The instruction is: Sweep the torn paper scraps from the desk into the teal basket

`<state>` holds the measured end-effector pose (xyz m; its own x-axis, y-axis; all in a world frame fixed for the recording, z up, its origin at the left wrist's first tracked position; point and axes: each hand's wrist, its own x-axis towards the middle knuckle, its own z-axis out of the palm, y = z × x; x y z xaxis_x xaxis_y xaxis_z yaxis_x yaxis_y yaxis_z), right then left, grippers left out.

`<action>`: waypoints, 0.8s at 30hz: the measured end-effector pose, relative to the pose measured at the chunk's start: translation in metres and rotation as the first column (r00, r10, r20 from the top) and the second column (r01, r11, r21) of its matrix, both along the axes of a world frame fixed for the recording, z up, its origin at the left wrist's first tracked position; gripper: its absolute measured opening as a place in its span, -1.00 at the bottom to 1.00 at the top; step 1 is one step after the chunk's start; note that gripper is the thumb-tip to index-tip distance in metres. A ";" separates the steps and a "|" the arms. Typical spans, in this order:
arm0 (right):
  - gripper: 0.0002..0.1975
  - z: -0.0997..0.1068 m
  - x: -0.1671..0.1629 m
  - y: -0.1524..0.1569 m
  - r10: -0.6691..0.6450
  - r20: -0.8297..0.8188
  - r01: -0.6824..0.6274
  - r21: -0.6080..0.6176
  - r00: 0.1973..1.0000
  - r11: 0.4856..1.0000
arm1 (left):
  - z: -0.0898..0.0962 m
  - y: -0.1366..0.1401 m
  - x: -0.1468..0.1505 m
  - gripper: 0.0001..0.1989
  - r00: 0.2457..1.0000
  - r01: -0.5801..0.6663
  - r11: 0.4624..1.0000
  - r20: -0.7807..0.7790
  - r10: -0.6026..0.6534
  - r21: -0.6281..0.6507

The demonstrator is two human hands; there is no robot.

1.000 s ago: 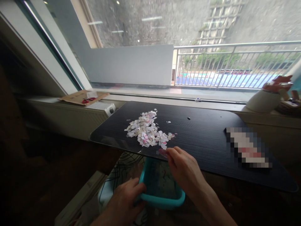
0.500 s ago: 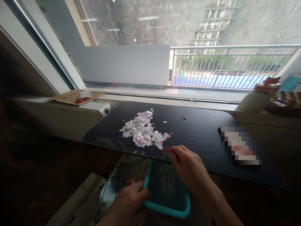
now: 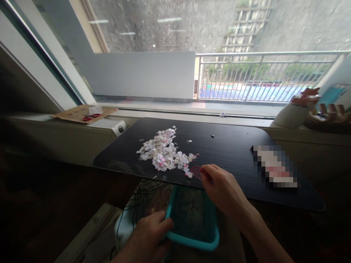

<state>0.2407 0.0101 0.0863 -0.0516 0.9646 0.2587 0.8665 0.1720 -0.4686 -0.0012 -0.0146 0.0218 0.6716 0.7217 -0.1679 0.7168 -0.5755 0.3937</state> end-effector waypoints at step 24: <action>-0.81 0.005 0.000 -0.001 -0.094 0.064 0.096 -0.030 0.993 0.995 | -0.003 0.000 0.000 -0.83 1.000 -0.001 1.000 -0.002 0.001 -0.001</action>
<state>0.2405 0.0090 0.0916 0.0258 0.9739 0.2254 0.9061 0.0724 -0.4169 -0.0009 -0.0143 0.0183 0.6705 0.7221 -0.1701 0.7183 -0.5745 0.3925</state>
